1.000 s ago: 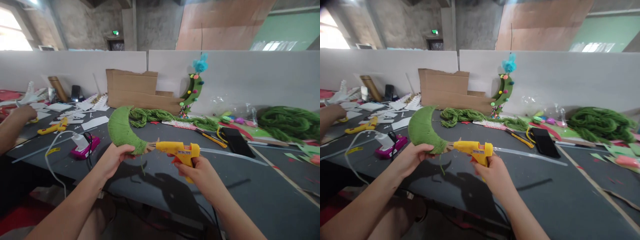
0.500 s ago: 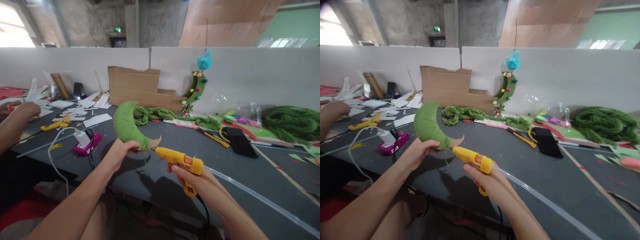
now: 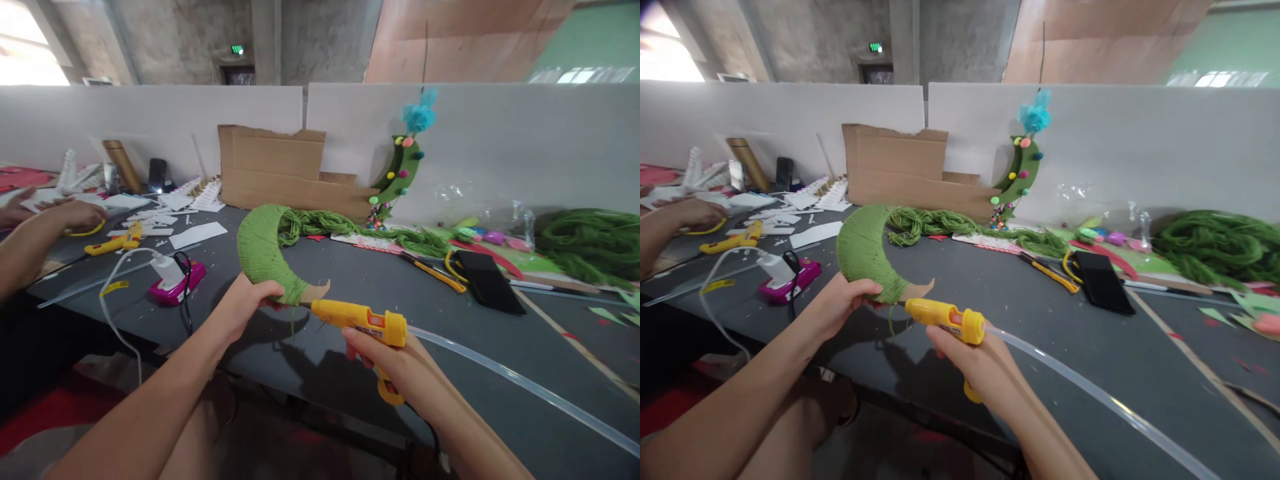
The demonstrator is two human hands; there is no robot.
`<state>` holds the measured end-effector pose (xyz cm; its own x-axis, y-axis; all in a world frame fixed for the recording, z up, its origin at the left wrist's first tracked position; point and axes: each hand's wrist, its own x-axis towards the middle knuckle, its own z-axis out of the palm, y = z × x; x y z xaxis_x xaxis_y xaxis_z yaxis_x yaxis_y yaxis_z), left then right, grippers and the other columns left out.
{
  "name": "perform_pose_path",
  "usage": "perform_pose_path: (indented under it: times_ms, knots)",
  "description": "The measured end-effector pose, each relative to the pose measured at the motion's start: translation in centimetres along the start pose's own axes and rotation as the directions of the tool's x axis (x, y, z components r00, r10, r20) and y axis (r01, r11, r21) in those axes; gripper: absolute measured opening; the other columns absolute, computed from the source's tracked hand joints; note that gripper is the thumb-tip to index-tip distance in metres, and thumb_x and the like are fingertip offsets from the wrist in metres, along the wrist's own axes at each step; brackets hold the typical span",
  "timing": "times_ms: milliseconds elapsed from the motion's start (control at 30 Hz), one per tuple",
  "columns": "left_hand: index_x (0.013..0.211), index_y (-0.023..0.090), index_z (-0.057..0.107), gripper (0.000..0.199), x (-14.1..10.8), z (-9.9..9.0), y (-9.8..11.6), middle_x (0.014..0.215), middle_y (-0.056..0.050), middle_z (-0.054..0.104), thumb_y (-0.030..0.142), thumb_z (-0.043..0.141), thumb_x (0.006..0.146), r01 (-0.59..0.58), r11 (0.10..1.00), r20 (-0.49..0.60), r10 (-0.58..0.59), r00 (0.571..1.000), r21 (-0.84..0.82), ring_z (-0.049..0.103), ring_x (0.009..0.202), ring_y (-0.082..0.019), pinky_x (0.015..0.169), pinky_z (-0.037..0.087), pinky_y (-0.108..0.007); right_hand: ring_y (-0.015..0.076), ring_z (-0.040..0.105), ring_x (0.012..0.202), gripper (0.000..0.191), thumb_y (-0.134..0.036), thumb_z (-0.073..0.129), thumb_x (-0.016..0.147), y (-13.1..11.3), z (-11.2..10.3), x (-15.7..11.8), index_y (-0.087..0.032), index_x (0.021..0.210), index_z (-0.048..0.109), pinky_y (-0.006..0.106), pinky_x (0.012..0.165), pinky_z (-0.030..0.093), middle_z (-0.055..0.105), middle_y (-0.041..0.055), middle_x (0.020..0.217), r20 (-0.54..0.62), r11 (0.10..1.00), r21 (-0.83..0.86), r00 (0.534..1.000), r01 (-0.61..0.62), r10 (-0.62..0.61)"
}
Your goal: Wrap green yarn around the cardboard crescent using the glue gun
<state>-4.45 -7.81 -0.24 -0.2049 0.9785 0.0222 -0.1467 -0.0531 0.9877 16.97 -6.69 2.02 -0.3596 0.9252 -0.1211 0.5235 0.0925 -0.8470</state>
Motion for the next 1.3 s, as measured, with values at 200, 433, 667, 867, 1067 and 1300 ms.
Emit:
perform_pose_path:
  times_ms: [200,433,667,867,1067,1300]
  knots:
    - [0.066,0.015,0.061,0.008,-0.11,0.11,0.16,0.06,0.001,0.061,0.014,0.058,0.058,0.008,1.0,-0.033,-0.008,0.999,0.006,0.055,0.053,-0.014,0.048,0.045,-0.026,0.0123,0.043,0.049,0.031,-0.042,0.053,0.073,0.17,0.34,0.13,-0.019,0.053,0.055,0.024,0.048,0.031,0.05,-0.0014,0.051,0.021,1.0,0.01,1.0,0.003,-0.003]
    - [0.066,0.015,0.059,0.008,-0.19,0.38,0.15,0.059,0.002,0.059,0.011,0.057,0.059,0.001,1.0,-0.026,0.0,1.0,0.028,0.054,0.053,-0.014,0.048,0.046,-0.025,0.0116,0.042,0.047,0.03,-0.042,0.052,0.072,-0.06,0.15,0.05,-0.02,0.053,0.055,0.025,0.047,0.03,0.045,-0.0025,0.049,-0.01,0.999,-0.011,0.999,-0.031,0.031]
    - [0.065,0.015,0.06,0.008,-0.21,0.48,0.19,0.058,0.002,0.058,0.011,0.057,0.058,0.002,0.999,-0.039,0.0,0.999,0.047,0.053,0.051,-0.014,0.048,0.045,-0.026,0.0121,0.041,0.047,0.03,-0.043,0.053,0.073,-0.15,0.06,-0.15,-0.02,0.054,0.053,0.025,0.05,0.03,0.041,-0.0034,0.046,-0.003,0.999,-0.007,0.999,-0.039,0.039]
    - [0.065,0.015,0.06,0.009,-0.13,0.49,0.15,0.057,0.002,0.059,0.011,0.056,0.058,-0.005,0.999,-0.036,0.007,0.999,0.034,0.053,0.051,-0.014,0.048,0.045,-0.026,0.0115,0.039,0.045,0.029,-0.042,0.054,0.073,-0.15,-0.05,-0.11,-0.02,0.054,0.052,0.024,0.046,0.029,0.039,-0.0036,0.045,-0.026,0.999,0.009,0.999,-0.034,0.034]
    - [0.063,0.015,0.061,0.009,-0.21,0.64,0.26,0.056,0.001,0.06,0.011,0.057,0.056,0.016,0.999,-0.052,-0.014,0.999,0.031,0.054,0.05,-0.015,0.048,0.044,-0.026,0.0122,0.041,0.047,0.03,-0.043,0.054,0.072,-0.17,-0.23,-0.02,-0.021,0.052,0.052,0.024,0.046,0.028,0.04,-0.0031,0.044,-0.002,1.0,0.015,1.0,-0.022,0.022]
    - [0.062,0.016,0.061,0.008,-0.12,0.49,0.19,0.055,0.002,0.059,0.012,0.056,0.057,0.009,0.998,-0.043,-0.006,0.999,0.058,0.054,0.05,-0.014,0.048,0.044,-0.026,0.0128,0.042,0.046,0.025,-0.043,0.055,0.072,-0.22,0.07,-0.21,-0.021,0.062,0.058,0.025,0.047,0.031,0.041,-0.004,0.045,-0.041,0.997,0.012,0.997,-0.071,0.071]
